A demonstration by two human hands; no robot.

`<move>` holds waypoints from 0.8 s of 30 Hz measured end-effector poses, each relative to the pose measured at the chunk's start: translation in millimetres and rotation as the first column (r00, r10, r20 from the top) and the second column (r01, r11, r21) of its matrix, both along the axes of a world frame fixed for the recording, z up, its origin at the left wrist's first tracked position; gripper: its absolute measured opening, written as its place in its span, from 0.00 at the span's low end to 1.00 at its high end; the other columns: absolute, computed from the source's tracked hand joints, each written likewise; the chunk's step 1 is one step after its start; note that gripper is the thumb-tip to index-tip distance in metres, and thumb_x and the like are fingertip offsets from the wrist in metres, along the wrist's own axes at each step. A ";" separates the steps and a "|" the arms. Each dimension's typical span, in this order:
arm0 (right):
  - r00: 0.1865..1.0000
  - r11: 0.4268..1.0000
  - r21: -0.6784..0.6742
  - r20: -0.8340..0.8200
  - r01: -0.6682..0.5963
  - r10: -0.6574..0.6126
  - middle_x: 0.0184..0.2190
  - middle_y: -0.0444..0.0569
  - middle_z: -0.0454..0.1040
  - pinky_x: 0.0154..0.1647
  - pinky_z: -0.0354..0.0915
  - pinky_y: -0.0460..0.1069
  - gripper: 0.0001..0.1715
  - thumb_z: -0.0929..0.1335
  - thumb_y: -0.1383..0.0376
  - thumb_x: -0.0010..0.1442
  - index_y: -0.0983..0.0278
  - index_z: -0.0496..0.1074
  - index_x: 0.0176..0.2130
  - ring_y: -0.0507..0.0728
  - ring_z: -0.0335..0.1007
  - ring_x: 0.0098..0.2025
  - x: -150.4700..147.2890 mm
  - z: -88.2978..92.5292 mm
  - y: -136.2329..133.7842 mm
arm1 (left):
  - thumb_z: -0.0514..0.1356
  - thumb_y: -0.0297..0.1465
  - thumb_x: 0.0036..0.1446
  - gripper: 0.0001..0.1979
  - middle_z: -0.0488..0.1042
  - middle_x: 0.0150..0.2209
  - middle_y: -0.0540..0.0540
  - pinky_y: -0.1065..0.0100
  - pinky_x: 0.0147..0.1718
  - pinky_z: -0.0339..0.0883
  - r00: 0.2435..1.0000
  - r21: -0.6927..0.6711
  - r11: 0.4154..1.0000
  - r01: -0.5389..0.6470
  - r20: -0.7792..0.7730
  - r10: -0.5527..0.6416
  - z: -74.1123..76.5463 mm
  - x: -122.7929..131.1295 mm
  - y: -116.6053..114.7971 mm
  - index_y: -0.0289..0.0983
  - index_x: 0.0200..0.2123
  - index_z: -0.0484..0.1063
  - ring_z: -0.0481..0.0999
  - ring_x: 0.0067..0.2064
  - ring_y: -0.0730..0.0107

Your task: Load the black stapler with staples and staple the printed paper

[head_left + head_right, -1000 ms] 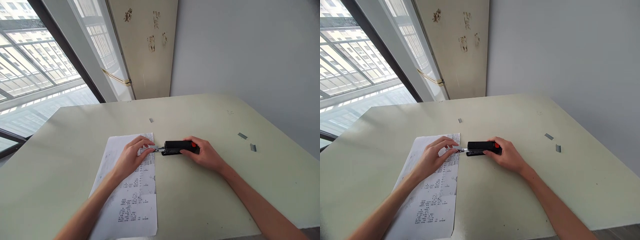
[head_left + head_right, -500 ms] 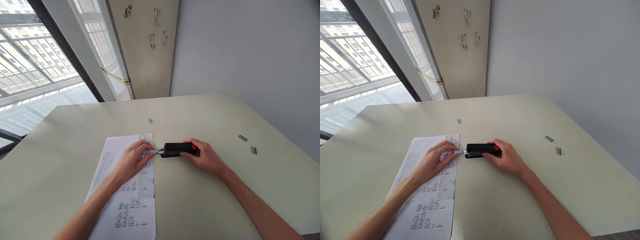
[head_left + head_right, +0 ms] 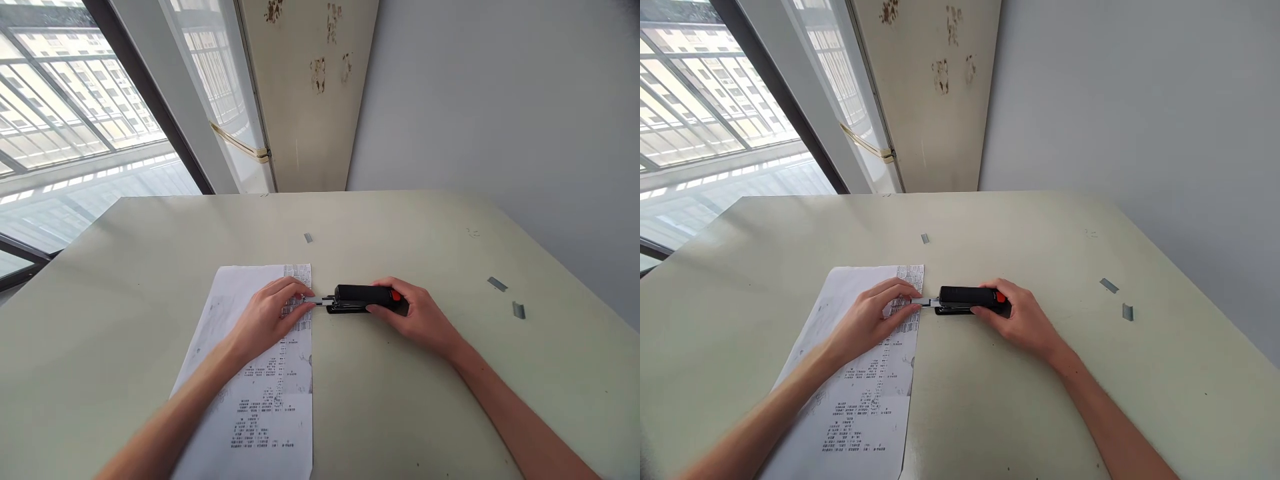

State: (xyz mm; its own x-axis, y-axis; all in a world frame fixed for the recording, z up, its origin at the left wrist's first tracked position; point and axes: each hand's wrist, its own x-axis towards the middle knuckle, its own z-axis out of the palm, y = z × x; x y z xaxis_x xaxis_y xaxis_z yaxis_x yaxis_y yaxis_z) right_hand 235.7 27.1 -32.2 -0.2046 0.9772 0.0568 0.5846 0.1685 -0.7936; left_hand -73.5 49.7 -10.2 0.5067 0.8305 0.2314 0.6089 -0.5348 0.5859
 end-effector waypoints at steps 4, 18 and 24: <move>1.000 1.000 -0.007 0.005 0.000 0.000 0.40 0.47 0.81 0.37 0.71 0.52 0.20 0.71 0.46 0.66 0.55 0.76 0.49 0.59 0.75 0.37 -0.6 0.2 -0.5 | 0.58 0.41 0.73 0.12 0.80 0.46 0.46 0.64 0.44 0.75 1.000 0.027 1.000 0.001 0.013 -0.001 -1.2 -1.6 -1.1 0.42 0.49 0.77 0.80 0.44 0.65; 1.000 1.000 -0.024 -0.009 -0.001 0.001 0.41 0.47 0.81 0.38 0.71 0.53 0.19 0.71 0.47 0.66 0.55 0.76 0.49 0.59 0.74 0.39 0.2 -1.4 0.7 | 0.57 0.39 0.74 0.10 0.81 0.45 0.46 0.60 0.46 0.72 0.999 0.062 0.998 0.019 -0.051 -0.015 -3.3 -1.4 -0.8 0.42 0.49 0.75 0.79 0.44 0.63; 0.999 0.999 -0.046 -0.035 -0.023 0.021 0.41 0.47 0.81 0.39 0.71 0.53 0.18 0.71 0.48 0.66 0.55 0.76 0.49 0.60 0.75 0.40 -1.2 2.4 3.1 | 0.61 0.42 0.71 0.12 0.82 0.47 0.45 0.58 0.48 0.75 0.998 0.041 0.998 0.048 -0.048 -0.046 -1.2 -9.8 6.1 0.43 0.50 0.78 0.80 0.47 0.60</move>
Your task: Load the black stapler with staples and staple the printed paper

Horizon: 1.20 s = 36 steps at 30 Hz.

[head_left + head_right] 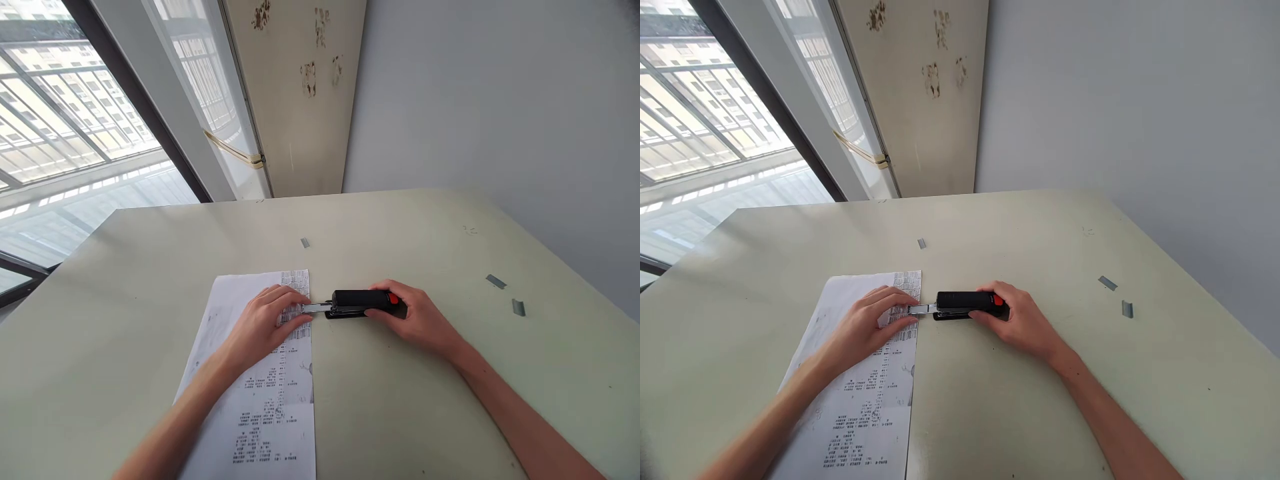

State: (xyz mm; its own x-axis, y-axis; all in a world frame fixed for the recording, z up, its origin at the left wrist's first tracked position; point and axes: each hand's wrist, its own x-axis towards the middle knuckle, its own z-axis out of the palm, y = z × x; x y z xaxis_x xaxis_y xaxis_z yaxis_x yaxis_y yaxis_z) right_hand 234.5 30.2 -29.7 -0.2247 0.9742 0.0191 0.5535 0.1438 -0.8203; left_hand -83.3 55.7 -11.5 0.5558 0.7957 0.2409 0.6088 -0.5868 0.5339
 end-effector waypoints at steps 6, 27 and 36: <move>0.999 0.999 -0.037 -0.031 0.018 -0.019 0.44 0.46 0.82 0.44 0.72 0.54 0.19 0.72 0.48 0.65 0.53 0.76 0.50 0.61 0.76 0.44 3.8 1.0 -0.5 | 0.65 0.41 0.69 0.10 0.84 0.42 0.48 0.57 0.47 0.77 0.985 -0.152 0.976 0.155 0.101 -0.140 1.9 -13.4 10.1 0.46 0.48 0.83 0.81 0.45 0.61; 0.986 0.980 0.136 -0.059 -0.146 0.155 0.70 0.52 0.67 0.73 0.59 0.63 0.37 0.76 0.46 0.61 0.52 0.67 0.63 0.66 0.62 0.72 -1.6 -4.5 -3.7 | 0.62 0.47 0.70 0.16 0.82 0.36 0.49 0.62 0.41 0.69 0.985 0.050 0.984 0.172 -0.011 -0.172 -7.3 36.5 -2.5 0.41 0.40 0.78 0.79 0.38 0.65; 0.988 0.985 0.141 -0.097 -0.103 0.117 0.70 0.51 0.68 0.69 0.64 0.61 0.24 0.72 0.47 0.66 0.53 0.72 0.57 0.65 0.65 0.71 -0.5 -3.8 -3.1 | 0.57 0.47 0.74 0.18 0.79 0.32 0.49 0.63 0.37 0.65 0.974 0.119 0.969 0.217 -0.094 -0.206 -5.8 48.8 3.2 0.39 0.38 0.74 0.76 0.35 0.66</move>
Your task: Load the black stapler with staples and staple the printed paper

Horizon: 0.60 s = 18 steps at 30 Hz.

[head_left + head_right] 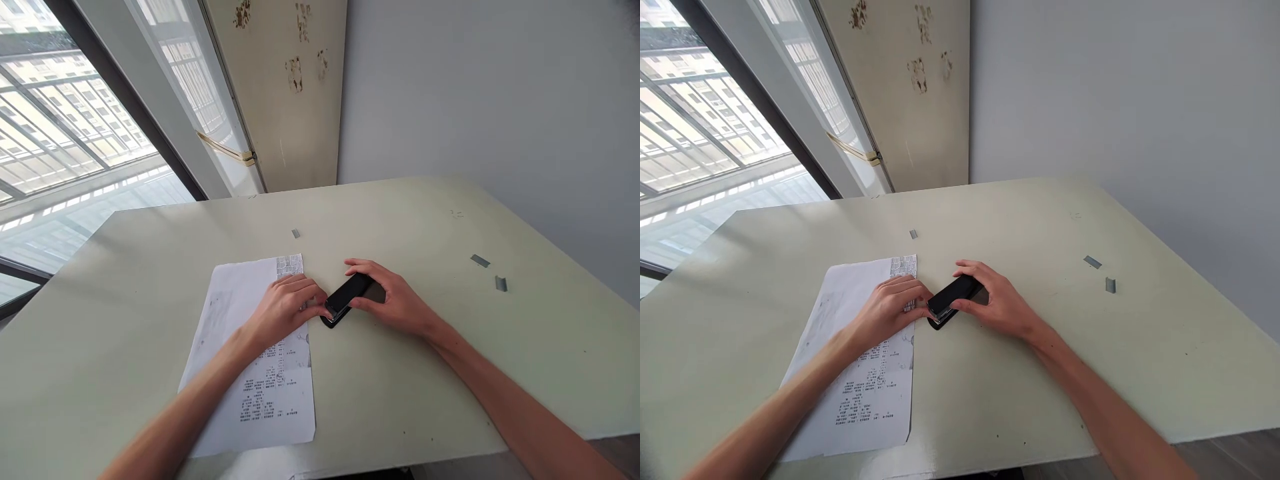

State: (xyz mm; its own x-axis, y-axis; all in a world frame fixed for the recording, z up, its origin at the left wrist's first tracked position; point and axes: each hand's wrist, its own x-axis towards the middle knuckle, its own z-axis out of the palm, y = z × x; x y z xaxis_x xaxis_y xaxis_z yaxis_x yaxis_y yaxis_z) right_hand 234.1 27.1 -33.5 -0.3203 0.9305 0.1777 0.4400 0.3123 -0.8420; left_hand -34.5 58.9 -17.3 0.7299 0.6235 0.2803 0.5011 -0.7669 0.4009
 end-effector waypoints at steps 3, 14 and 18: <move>0.999 0.999 0.019 -0.037 0.029 -0.029 0.66 0.52 0.73 0.67 0.65 0.61 0.23 0.74 0.48 0.64 0.54 0.74 0.53 0.65 0.69 0.68 -1.4 -0.2 1.8 | 0.55 0.46 0.75 0.19 0.78 0.32 0.49 0.63 0.36 0.65 1.000 0.040 0.999 0.004 0.008 -0.004 -0.9 0.3 -2.7 0.39 0.37 0.74 0.75 0.34 0.66; 0.998 0.996 0.064 0.004 0.061 -0.062 0.44 0.47 0.81 0.45 0.69 0.53 0.16 0.75 0.51 0.62 0.56 0.75 0.45 0.59 0.76 0.44 -0.1 3.0 2.5 | 0.54 0.50 0.73 0.20 0.79 0.48 0.42 0.51 0.53 0.68 0.932 0.073 0.934 -0.350 -0.079 0.355 7.5 -47.3 41.5 0.40 0.51 0.73 0.76 0.51 0.53; 0.997 0.996 0.036 0.020 0.078 -0.078 0.37 0.44 0.79 0.39 0.66 0.51 0.16 0.75 0.51 0.62 0.57 0.75 0.43 0.57 0.72 0.38 -1.0 4.2 0.5 | 0.47 0.47 0.75 0.21 0.76 0.43 0.41 0.48 0.56 0.64 0.867 0.116 0.878 -0.465 -0.139 0.478 -5.4 -61.6 56.7 0.39 0.44 0.70 0.74 0.47 0.53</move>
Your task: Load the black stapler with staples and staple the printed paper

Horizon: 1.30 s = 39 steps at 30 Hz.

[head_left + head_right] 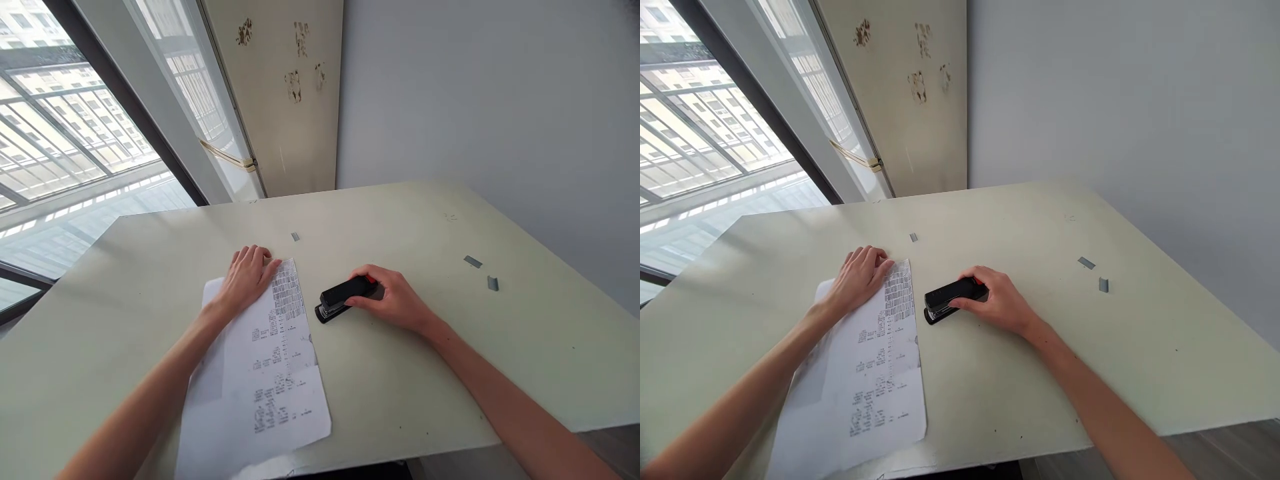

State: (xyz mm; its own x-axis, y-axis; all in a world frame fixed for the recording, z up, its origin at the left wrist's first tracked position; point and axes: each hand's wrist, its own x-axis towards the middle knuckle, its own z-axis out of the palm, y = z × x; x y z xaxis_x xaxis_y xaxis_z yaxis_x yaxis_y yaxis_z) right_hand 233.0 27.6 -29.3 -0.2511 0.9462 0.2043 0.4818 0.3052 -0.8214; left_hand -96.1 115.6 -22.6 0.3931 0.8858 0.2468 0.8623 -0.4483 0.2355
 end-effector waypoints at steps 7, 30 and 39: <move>1.000 0.999 -0.033 0.005 0.013 -0.013 0.35 0.43 0.78 0.37 0.65 0.50 0.17 0.75 0.50 0.61 0.57 0.75 0.43 0.56 0.70 0.36 -0.6 0.9 -2.4 | 0.56 0.51 0.68 0.22 0.72 0.35 0.46 0.50 0.56 0.59 0.991 -0.083 0.996 -0.025 0.131 0.036 -12.0 0.6 4.7 0.40 0.29 0.67 0.71 0.43 0.57; 0.997 1.000 0.003 0.071 -0.004 0.004 0.36 0.46 0.79 0.39 0.67 0.51 0.19 0.73 0.47 0.63 0.58 0.76 0.44 0.57 0.71 0.37 -0.5 1.3 -5.9 | 0.61 0.48 0.67 0.23 0.71 0.29 0.49 0.56 0.48 0.64 0.945 -0.179 0.981 0.071 0.328 -0.009 -11.6 55.5 4.2 0.40 0.26 0.60 0.70 0.37 0.62; 0.995 0.999 -0.032 0.097 -0.025 0.028 0.49 0.50 0.83 0.48 0.74 0.56 0.26 0.63 0.44 0.72 0.56 0.78 0.52 0.62 0.79 0.48 9.0 0.6 -13.4 | 0.51 0.39 0.76 0.12 0.76 0.52 0.42 0.51 0.61 0.63 0.959 0.016 0.991 0.130 0.250 -0.130 5.5 34.0 -52.2 0.40 0.50 0.71 0.73 0.55 0.57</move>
